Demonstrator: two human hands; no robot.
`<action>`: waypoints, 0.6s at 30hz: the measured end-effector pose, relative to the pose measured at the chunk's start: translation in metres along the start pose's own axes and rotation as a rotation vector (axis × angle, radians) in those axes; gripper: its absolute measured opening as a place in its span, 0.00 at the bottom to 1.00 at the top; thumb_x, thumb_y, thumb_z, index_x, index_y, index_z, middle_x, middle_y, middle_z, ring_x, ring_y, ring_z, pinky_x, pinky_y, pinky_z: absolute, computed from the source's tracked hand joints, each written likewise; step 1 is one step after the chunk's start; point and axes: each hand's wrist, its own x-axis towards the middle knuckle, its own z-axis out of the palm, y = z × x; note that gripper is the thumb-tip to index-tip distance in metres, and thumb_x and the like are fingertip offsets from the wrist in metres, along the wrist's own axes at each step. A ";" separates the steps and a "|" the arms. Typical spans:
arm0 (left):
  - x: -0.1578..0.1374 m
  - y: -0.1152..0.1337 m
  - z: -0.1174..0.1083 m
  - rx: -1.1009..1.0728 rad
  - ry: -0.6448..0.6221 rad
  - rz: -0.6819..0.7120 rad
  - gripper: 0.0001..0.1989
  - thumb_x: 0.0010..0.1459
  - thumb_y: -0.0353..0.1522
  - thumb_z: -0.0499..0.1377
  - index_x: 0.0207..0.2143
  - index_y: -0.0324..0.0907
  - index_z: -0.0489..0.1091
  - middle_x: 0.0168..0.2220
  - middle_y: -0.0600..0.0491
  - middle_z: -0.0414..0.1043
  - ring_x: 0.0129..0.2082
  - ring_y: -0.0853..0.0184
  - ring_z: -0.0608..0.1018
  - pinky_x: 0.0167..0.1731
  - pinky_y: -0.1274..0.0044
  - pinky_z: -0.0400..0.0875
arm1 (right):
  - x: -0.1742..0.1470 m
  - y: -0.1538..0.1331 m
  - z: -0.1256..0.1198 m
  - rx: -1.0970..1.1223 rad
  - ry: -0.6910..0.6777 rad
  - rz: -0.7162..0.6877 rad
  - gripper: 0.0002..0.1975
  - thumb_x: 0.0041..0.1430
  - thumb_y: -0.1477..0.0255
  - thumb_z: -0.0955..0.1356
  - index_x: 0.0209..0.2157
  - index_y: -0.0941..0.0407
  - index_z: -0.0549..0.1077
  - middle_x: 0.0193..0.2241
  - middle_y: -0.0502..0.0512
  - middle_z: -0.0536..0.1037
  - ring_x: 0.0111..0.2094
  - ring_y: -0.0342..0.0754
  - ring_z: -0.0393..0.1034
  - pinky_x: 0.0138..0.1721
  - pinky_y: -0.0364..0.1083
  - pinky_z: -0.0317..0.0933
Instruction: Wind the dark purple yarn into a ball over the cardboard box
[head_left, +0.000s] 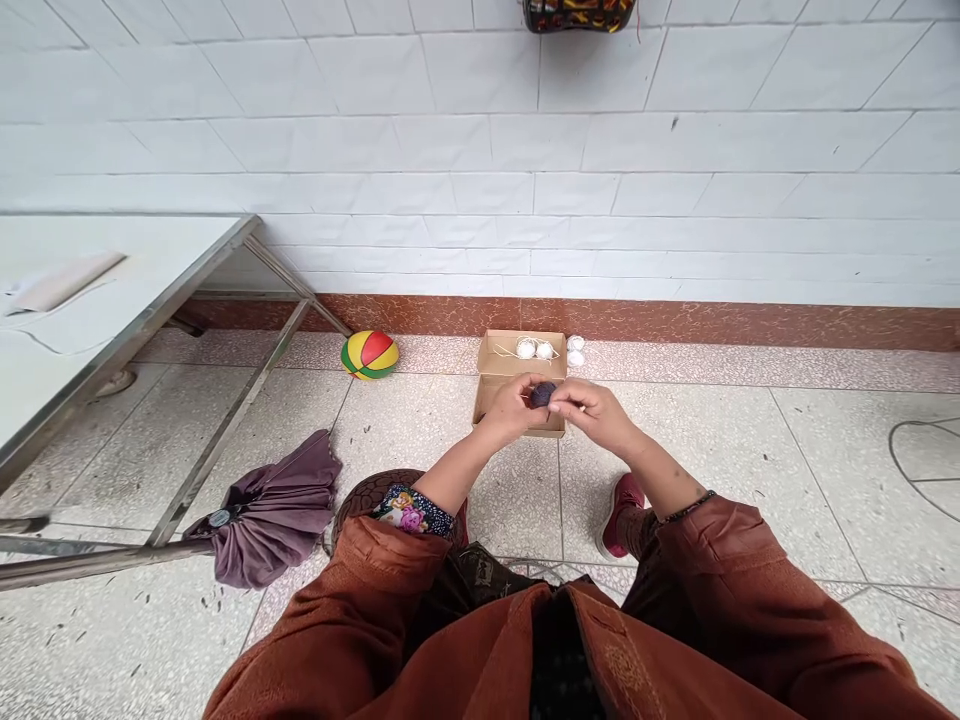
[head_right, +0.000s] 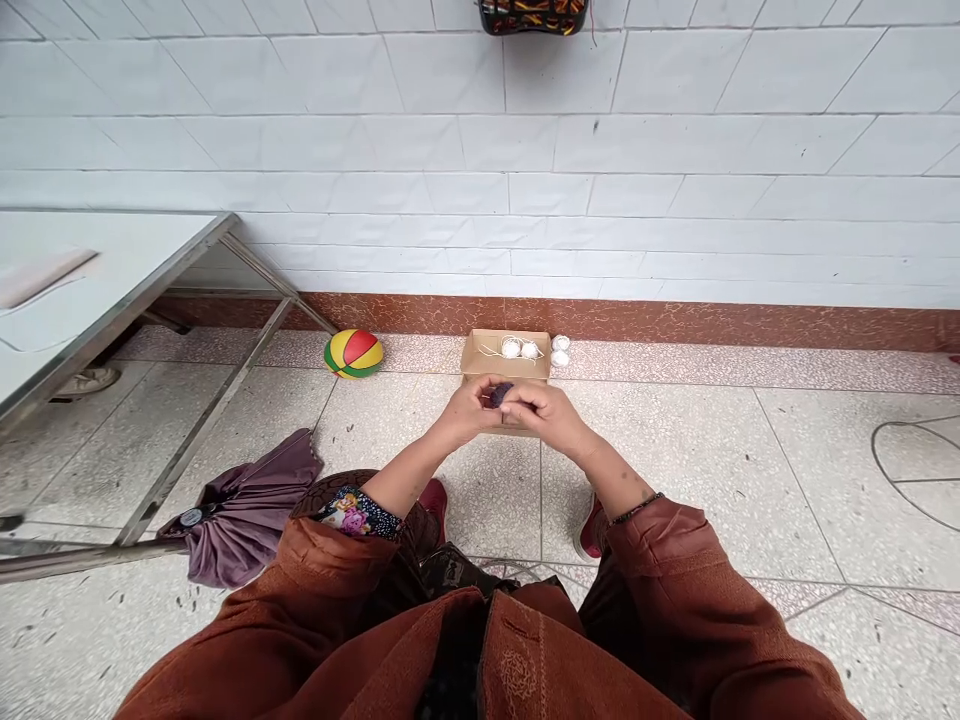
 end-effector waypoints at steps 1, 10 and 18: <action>-0.003 0.001 0.001 -0.021 -0.063 0.006 0.26 0.45 0.33 0.75 0.48 0.42 0.76 0.43 0.51 0.78 0.41 0.65 0.78 0.48 0.69 0.73 | 0.003 0.002 -0.002 -0.005 0.068 0.017 0.15 0.72 0.58 0.69 0.33 0.51 0.77 0.30 0.52 0.78 0.32 0.49 0.71 0.38 0.48 0.66; -0.018 0.021 0.000 -0.540 -0.187 -0.063 0.34 0.55 0.48 0.74 0.61 0.48 0.72 0.46 0.51 0.76 0.36 0.71 0.77 0.37 0.75 0.73 | 0.002 0.026 0.010 -0.078 0.146 0.223 0.11 0.69 0.63 0.67 0.32 0.52 0.72 0.27 0.50 0.75 0.29 0.48 0.68 0.34 0.47 0.62; -0.013 0.018 0.001 -0.567 -0.098 -0.059 0.31 0.53 0.41 0.77 0.56 0.43 0.75 0.44 0.51 0.76 0.36 0.72 0.76 0.43 0.74 0.73 | -0.004 0.020 0.015 -0.090 0.052 0.163 0.09 0.69 0.65 0.66 0.33 0.52 0.71 0.30 0.52 0.77 0.33 0.50 0.71 0.38 0.47 0.63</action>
